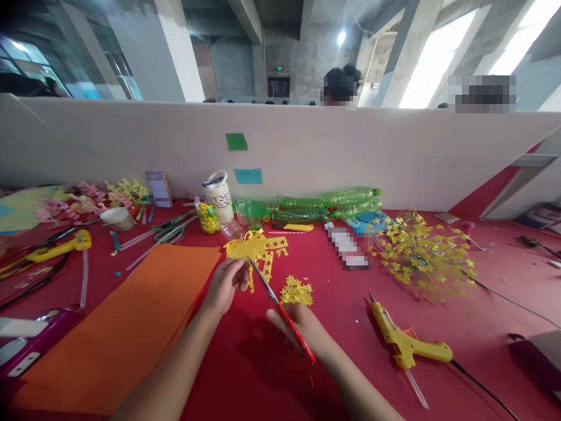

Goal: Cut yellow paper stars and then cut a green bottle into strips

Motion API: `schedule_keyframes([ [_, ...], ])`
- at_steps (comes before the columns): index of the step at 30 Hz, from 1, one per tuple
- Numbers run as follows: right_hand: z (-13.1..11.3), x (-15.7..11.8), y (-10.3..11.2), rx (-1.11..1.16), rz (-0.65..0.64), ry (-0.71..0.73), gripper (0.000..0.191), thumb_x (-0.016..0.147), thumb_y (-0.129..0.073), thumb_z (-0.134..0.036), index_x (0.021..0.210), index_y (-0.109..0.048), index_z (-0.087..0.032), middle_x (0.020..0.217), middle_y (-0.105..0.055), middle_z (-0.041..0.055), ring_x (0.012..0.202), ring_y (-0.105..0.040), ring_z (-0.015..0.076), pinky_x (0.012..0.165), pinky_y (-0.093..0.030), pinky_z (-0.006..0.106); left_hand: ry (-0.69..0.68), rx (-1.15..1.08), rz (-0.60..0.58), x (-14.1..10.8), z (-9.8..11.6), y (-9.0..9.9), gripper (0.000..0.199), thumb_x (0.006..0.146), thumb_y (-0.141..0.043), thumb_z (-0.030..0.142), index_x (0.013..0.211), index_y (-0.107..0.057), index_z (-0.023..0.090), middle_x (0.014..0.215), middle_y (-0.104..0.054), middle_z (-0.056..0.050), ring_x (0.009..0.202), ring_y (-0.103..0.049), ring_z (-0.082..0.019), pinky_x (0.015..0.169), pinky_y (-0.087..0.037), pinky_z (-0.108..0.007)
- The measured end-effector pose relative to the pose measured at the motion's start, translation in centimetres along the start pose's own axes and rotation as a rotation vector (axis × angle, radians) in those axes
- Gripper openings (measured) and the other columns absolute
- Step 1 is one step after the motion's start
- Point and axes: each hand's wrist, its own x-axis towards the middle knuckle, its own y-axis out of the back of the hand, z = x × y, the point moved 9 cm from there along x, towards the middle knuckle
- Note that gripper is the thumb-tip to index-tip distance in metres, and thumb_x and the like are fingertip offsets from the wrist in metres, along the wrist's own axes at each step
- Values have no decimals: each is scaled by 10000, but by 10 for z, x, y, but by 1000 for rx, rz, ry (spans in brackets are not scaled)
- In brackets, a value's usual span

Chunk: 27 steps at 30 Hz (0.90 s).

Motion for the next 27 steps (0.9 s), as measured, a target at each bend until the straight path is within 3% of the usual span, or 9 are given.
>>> schedule_keyframes([
  [7,0,-3,-2,-6,-50,-20,511,837,-506,-652,663,-474,-172,539,-471,-39,423,-422,63,416,-318,180,-12,18,15,1,-3,3,267,789,-637,391,684,-583,152,531,-565,30,401,-472,-70,395,-358,-198],
  [27,5,-2,-3,7,-39,-62,570,822,-481,-705,608,-465,-177,457,-473,-36,326,-358,50,337,-232,177,2,43,39,2,-4,6,278,757,-649,396,641,-571,156,499,-549,29,382,-459,-73,382,-343,-199],
])
